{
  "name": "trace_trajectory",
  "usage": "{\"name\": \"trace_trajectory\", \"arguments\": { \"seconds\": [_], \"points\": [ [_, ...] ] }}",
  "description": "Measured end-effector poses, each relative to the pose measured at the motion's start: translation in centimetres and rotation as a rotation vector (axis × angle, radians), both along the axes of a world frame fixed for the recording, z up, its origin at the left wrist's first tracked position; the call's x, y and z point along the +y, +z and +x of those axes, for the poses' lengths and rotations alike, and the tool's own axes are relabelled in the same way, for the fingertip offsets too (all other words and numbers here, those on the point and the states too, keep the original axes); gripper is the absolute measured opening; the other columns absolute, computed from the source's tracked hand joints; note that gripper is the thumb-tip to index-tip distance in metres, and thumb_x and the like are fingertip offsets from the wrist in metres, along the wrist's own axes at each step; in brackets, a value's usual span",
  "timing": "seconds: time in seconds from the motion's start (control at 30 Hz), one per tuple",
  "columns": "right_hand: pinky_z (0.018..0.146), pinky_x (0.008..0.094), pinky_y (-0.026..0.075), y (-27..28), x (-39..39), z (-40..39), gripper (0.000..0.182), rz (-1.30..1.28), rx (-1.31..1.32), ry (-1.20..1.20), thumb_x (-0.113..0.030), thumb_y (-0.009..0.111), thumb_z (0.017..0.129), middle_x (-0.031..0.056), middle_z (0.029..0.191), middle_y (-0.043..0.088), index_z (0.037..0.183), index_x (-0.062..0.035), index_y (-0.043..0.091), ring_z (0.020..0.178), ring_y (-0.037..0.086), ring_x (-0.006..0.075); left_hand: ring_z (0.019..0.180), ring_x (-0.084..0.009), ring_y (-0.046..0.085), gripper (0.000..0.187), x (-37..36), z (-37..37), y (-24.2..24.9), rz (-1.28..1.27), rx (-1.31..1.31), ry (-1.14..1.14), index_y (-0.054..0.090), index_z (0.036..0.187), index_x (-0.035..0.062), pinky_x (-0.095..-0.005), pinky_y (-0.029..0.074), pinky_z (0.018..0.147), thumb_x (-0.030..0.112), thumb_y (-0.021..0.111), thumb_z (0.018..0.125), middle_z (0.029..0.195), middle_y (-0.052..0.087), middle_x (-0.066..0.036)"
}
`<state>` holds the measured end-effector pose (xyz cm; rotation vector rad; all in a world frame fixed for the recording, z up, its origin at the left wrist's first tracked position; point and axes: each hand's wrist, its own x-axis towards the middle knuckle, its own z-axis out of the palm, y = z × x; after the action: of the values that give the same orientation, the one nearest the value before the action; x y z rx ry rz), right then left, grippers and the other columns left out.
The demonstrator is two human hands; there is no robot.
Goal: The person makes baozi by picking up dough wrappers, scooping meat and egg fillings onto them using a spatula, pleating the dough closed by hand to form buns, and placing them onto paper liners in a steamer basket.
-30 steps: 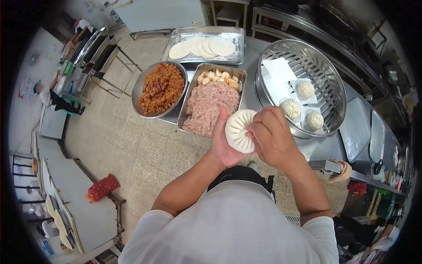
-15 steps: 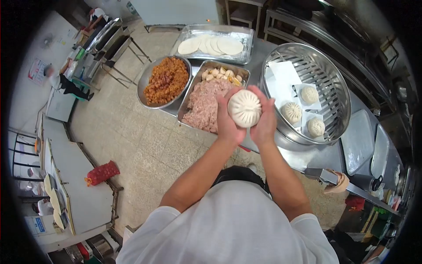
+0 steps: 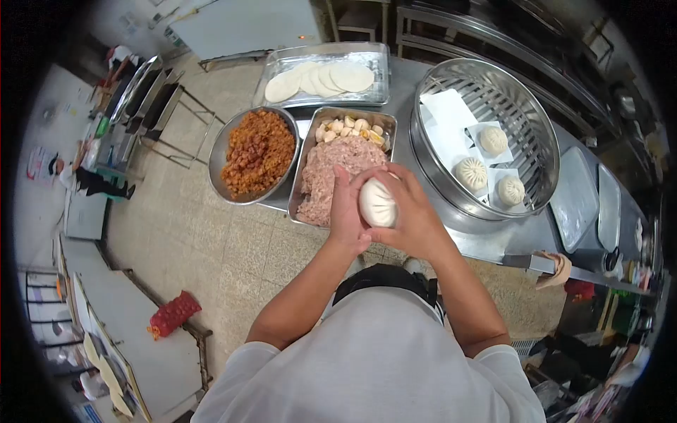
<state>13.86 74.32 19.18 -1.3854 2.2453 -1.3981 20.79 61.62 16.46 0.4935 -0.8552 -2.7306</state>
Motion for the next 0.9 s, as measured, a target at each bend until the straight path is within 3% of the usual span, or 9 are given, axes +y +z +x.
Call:
{"name": "trace_trajectory", "arguments": {
  "seconds": [0.17, 0.23, 0.27, 0.37, 0.43, 0.5, 0.57, 0.63, 0.9],
  "points": [
    [0.101, 0.0428, 0.047, -2.6, 3.0, -3.2, 0.087, -0.137, -0.357, -0.109, -0.030, 0.090, 0.065, 0.0177, 0.126, 0.057, 0.139, -0.0060, 0.049, 0.119, 0.058, 0.0334, 0.130, -0.0237, 0.049, 0.093, -0.8, -1.5, 1.0, -0.038, 0.049, -0.212, 0.033, 0.150, -0.0003, -0.0384, 0.050, 0.100, 0.074, 0.033, 0.094, 0.141, 0.048, -0.014],
    [0.092, 0.0423, 0.055, -2.1, 4.4, -4.1, 0.088, -0.637, -1.122, -0.121, -0.036, 0.085, 0.073, 0.0146, 0.126, 0.058, 0.145, -0.0070, 0.043, 0.113, 0.062, 0.0281, 0.128, -0.0226, 0.049, 0.086, -0.7, -2.7, 2.0, -0.334, 0.027, -0.329, 0.034, 0.150, 0.0029, -0.0358, 0.050, 0.099, 0.065, 0.051, 0.094, 0.142, 0.047, -0.013],
    [0.084, 0.0425, 0.060, -2.0, 5.2, -4.9, 0.089, -0.694, -1.175, -0.039, -0.044, 0.078, 0.079, 0.0139, 0.128, 0.057, 0.148, -0.0067, 0.037, 0.112, 0.062, 0.0276, 0.121, -0.0219, 0.053, 0.084, -0.5, -3.9, 1.7, -0.361, 0.025, -0.346, 0.039, 0.148, 0.0046, -0.0336, 0.051, 0.096, 0.049, 0.073, 0.086, 0.139, 0.050, -0.012],
    [0.073, 0.0460, 0.063, -3.1, 7.0, -7.3, 0.096, -0.708, -1.301, 0.111, -0.054, 0.075, 0.079, 0.0203, 0.136, 0.052, 0.150, -0.0083, 0.029, 0.115, 0.061, 0.0355, 0.115, -0.0196, 0.056, 0.083, -0.1, -8.3, 1.6, -0.781, 0.002, -0.617, 0.044, 0.145, 0.0026, -0.0321, 0.051, 0.093, 0.035, 0.084, 0.079, 0.134, 0.054, -0.010],
    [0.073, 0.0456, 0.064, -3.8, 8.3, -8.9, 0.096, -0.734, -1.297, 0.085, -0.055, 0.074, 0.080, 0.0215, 0.136, 0.051, 0.150, -0.0074, 0.030, 0.115, 0.061, 0.0353, 0.107, -0.0169, 0.059, 0.075, -0.8, -12.2, 0.7, -0.782, 0.041, -0.681, 0.053, 0.138, 0.0041, -0.0311, 0.051, 0.090, 0.028, 0.088, 0.075, 0.126, 0.061, -0.008],
    [0.071, 0.0452, 0.064, -4.9, 10.4, -10.7, 0.095, -0.684, -1.253, -0.055, -0.056, 0.073, 0.081, 0.0215, 0.135, 0.052, 0.150, -0.0069, 0.030, 0.114, 0.062, 0.0351, 0.102, -0.0155, 0.062, 0.068, -1.1, -16.4, 1.0, -1.100, 0.017, -0.849, 0.060, 0.132, 0.0073, -0.0308, 0.052, 0.088, 0.028, 0.088, 0.074, 0.118, 0.065, -0.007],
    [0.071, 0.0457, 0.064, -5.8, 12.7, -12.6, 0.092, -0.713, -1.317, -0.051, -0.056, 0.070, 0.084, 0.0212, 0.134, 0.052, 0.150, -0.0070, 0.030, 0.116, 0.061, 0.0353, 0.095, -0.0199, 0.065, 0.062, -1.3, -21.7, -1.6, -1.177, -0.013, -0.795, 0.066, 0.123, 0.0080, -0.0338, 0.053, 0.086, 0.033, 0.088, 0.071, 0.113, 0.067, -0.010],
    [0.071, 0.0453, 0.063, -6.3, 14.5, -14.2, 0.090, -0.824, -1.384, -0.147, -0.054, 0.073, 0.082, 0.0165, 0.131, 0.054, 0.148, -0.0058, 0.034, 0.112, 0.062, 0.0336, 0.103, -0.0314, 0.065, 0.066, -1.3, -26.8, -3.4, -1.730, -0.065, -0.783, 0.064, 0.120, 0.0042, -0.0399, 0.052, 0.089, 0.039, 0.087, 0.070, 0.112, 0.067, -0.016],
    [0.071, 0.0459, 0.063, -6.7, 19.8, -16.9, 0.090, -0.795, -1.344, -0.227, -0.054, 0.073, 0.082, 0.0169, 0.129, 0.054, 0.147, -0.0052, 0.034, 0.108, 0.064, 0.0340, 0.102, -0.0330, 0.065, 0.055, -1.2, -35.0, -12.9, -2.243, -0.341, -0.848, 0.066, 0.103, 0.0070, -0.0443, 0.052, 0.086, 0.038, 0.090, 0.064, 0.112, 0.065, -0.018]
  ]
}}
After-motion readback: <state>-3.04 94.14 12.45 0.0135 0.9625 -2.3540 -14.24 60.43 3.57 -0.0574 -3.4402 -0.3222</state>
